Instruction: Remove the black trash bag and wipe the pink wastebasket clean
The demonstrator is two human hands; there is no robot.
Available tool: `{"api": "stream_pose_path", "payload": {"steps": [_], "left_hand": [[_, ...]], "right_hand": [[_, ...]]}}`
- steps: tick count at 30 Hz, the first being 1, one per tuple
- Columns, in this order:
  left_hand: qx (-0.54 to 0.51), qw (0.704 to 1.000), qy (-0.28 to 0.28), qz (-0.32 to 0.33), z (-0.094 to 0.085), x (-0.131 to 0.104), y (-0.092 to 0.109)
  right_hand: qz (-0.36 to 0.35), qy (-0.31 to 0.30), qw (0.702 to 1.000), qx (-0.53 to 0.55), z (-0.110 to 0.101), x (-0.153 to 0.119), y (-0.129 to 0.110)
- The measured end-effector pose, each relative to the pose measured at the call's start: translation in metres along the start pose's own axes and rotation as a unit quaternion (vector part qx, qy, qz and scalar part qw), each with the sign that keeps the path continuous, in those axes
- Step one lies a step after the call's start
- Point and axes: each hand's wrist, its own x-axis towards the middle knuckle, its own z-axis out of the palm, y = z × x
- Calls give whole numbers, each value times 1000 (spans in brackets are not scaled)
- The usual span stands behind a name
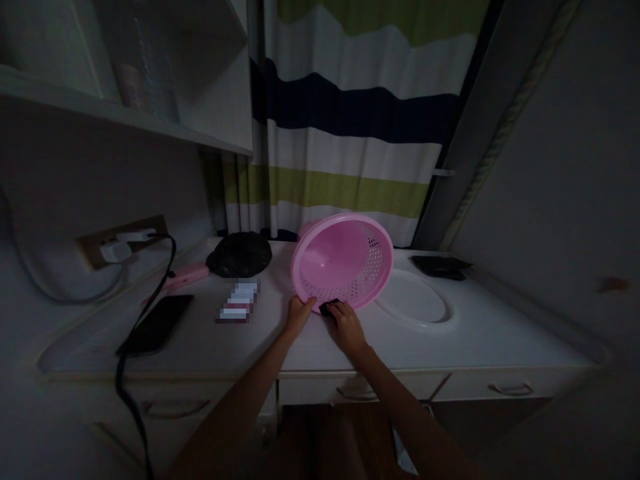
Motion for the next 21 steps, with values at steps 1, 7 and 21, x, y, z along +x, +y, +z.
{"api": "stream_pose_path", "payload": {"steps": [1, 7, 21], "left_hand": [[-9, 1000, 2, 1, 0, 1, -2], [-29, 999, -9, -13, -5, 5, -4], [-69, 993, -62, -77, -3, 7, 6]], "right_hand": [[-8, 1, 1000, 10, 1, 2, -2], [-35, -4, 999, 34, -3, 4, 9], [-19, -9, 1000, -11, -13, 0, 32]]}}
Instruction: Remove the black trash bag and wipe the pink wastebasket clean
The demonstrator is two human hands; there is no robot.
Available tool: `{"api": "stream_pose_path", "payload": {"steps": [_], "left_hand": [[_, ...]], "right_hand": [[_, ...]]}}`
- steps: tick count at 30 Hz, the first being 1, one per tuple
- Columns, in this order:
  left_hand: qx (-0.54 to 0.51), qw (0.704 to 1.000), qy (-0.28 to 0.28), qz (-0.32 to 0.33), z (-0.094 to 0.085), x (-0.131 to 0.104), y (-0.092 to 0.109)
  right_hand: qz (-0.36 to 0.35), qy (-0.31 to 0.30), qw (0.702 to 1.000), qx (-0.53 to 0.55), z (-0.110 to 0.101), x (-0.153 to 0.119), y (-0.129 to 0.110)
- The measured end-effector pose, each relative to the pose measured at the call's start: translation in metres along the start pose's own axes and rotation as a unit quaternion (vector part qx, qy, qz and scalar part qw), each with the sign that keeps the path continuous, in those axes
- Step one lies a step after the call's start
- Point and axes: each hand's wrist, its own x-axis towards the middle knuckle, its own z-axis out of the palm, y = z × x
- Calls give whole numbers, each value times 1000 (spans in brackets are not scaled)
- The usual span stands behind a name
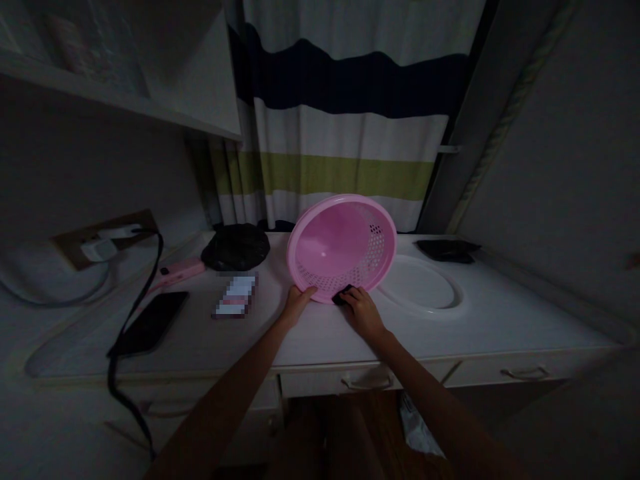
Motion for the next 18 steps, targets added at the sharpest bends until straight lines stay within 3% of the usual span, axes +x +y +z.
{"api": "stream_pose_path", "payload": {"steps": [8, 13, 18], "left_hand": [[-69, 997, -8, -37, -1, -1, 0], [-31, 999, 10, 6, -2, 2, -4], [-1, 999, 29, 20, -3, 2, -3]], "right_hand": [[-17, 20, 998, 62, 15, 17, -34], [-8, 15, 998, 55, 12, 11, -23], [49, 33, 998, 8, 7, 2, 0]]}}
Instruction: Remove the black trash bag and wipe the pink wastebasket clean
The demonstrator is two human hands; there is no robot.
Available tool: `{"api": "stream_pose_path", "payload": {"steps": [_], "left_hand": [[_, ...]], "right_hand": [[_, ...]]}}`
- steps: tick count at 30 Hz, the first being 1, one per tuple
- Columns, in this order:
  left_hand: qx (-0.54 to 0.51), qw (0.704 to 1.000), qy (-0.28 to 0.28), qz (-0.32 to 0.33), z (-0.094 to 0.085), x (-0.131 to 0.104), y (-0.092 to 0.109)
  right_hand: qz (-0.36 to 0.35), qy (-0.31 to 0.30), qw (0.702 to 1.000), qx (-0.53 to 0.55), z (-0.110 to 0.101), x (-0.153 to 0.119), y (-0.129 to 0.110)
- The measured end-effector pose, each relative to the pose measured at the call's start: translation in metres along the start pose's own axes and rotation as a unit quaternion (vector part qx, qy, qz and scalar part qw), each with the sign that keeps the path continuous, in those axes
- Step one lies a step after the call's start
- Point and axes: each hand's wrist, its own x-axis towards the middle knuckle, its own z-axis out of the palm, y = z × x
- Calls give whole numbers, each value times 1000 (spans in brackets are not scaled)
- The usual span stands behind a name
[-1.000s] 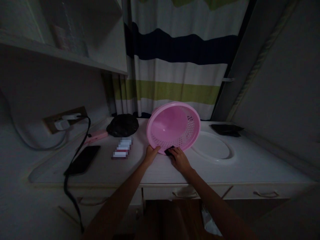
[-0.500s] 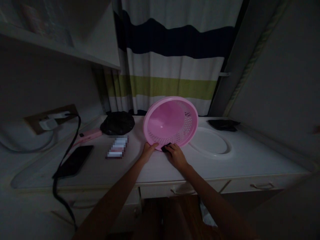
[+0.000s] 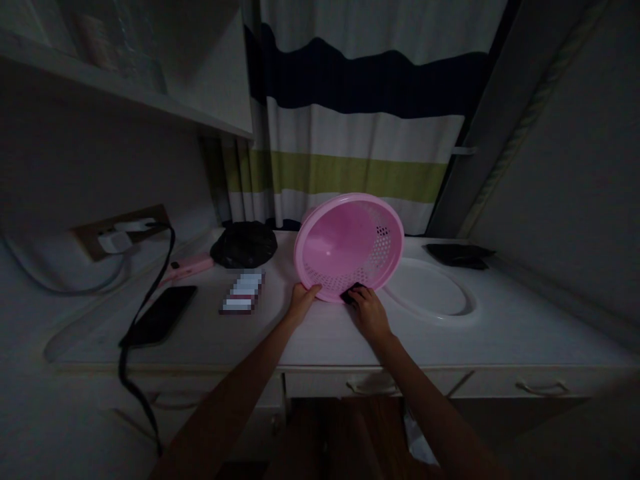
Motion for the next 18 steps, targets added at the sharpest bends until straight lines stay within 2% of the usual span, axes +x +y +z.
{"api": "stream_pose_path", "payload": {"steps": [3, 6, 10, 13, 18], "left_hand": [[4, 1000, 1, 2, -1, -1, 1], [-14, 1000, 12, -16, -1, -2, 5], [-39, 998, 33, -42, 0, -4, 9], [-47, 998, 41, -31, -1, -3, 7], [-30, 999, 46, -2, -3, 1, 2]], "right_hand": [[21, 16, 1000, -5, -1, -2, 6], [12, 14, 999, 27, 0, -2, 4], [-52, -15, 994, 92, 4, -1, 0], [-90, -28, 987, 132, 5, 0, -2], [-50, -23, 991, 124, 6, -1, -1]]}}
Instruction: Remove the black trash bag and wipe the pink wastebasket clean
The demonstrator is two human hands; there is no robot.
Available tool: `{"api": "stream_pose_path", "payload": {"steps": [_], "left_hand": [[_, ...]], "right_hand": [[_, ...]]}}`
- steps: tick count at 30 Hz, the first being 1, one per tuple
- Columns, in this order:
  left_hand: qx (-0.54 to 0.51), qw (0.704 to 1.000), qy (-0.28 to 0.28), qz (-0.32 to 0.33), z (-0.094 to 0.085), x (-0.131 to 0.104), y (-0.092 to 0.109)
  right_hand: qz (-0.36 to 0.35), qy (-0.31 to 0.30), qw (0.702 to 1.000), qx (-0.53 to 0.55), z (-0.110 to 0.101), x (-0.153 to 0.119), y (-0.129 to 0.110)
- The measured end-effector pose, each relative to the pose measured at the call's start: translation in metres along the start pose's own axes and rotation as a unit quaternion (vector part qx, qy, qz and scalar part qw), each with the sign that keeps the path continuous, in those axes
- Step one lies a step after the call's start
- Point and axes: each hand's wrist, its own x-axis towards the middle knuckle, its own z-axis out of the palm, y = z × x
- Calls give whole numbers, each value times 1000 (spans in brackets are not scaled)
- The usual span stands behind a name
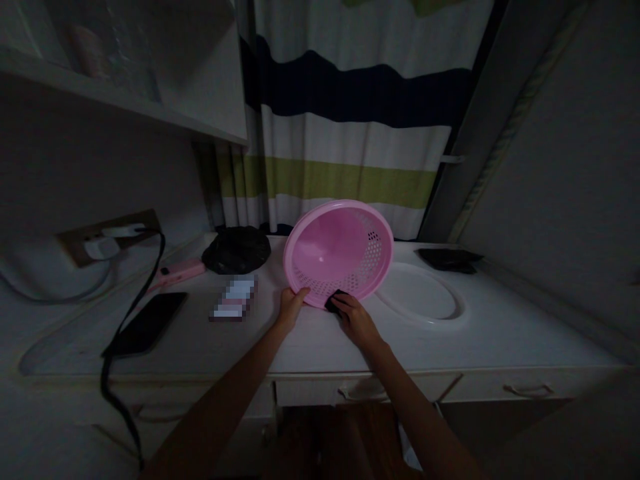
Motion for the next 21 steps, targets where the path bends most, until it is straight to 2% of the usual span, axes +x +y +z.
{"api": "stream_pose_path", "payload": {"steps": [4, 10, 16, 21], "left_hand": [[21, 999, 20, 21, 0, 2, 0], [36, 998, 34, 39, 0, 0, 4], [27, 999, -21, 39, -2, 1, 2], [35, 997, -72, -16, 2, -1, 4]], "right_hand": [[26, 34, 999, -6, 4, -1, 8], [26, 43, 999, -16, 8, -3, 14], [26, 44, 999, -7, 5, -2, 9], [3, 20, 1000, 5, 2, -1, 4]]}}
